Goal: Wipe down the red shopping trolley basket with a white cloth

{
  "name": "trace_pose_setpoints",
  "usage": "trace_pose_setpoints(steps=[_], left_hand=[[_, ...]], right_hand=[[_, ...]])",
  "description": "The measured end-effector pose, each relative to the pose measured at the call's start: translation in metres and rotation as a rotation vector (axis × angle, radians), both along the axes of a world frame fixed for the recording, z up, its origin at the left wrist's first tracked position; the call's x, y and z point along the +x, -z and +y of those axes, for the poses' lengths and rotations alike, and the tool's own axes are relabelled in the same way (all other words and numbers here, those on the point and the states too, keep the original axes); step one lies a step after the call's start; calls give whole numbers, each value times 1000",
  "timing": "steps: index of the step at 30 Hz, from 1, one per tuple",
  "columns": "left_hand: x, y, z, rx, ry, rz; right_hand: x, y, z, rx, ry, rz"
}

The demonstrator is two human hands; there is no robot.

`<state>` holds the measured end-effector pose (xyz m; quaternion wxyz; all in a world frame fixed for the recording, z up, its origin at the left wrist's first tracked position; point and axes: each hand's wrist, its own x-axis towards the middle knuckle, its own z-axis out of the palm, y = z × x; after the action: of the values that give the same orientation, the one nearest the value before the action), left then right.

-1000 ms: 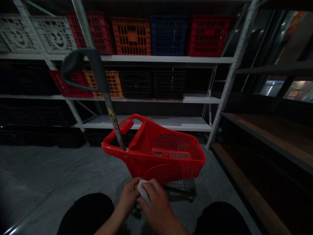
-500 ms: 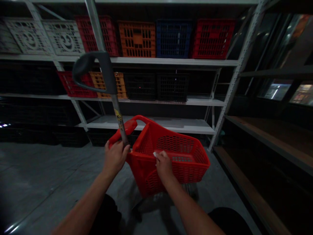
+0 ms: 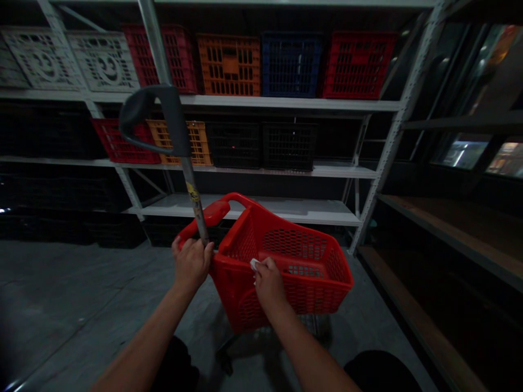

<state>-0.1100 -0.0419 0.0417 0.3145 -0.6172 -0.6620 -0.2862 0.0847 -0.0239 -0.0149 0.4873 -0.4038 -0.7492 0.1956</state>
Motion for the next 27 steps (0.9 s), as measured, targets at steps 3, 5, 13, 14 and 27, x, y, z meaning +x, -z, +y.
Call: trace_pose_setpoints(steps=[3, 5, 13, 14, 27], left_hand=[[1, 1, 2, 14, -14, 8], [0, 1, 3, 18, -36, 22], [-7, -2, 6, -8, -56, 56], [-8, -2, 6, -5, -54, 54], [-14, 3, 5, 303, 144, -192]], right_hand=[[-20, -7, 3, -1, 25, 2], [-48, -21, 3, 46, -12, -22], [-57, -27, -1, 106, -34, -95], [-41, -17, -1, 90, -16, -82], [125, 49, 6, 3, 349, -78]])
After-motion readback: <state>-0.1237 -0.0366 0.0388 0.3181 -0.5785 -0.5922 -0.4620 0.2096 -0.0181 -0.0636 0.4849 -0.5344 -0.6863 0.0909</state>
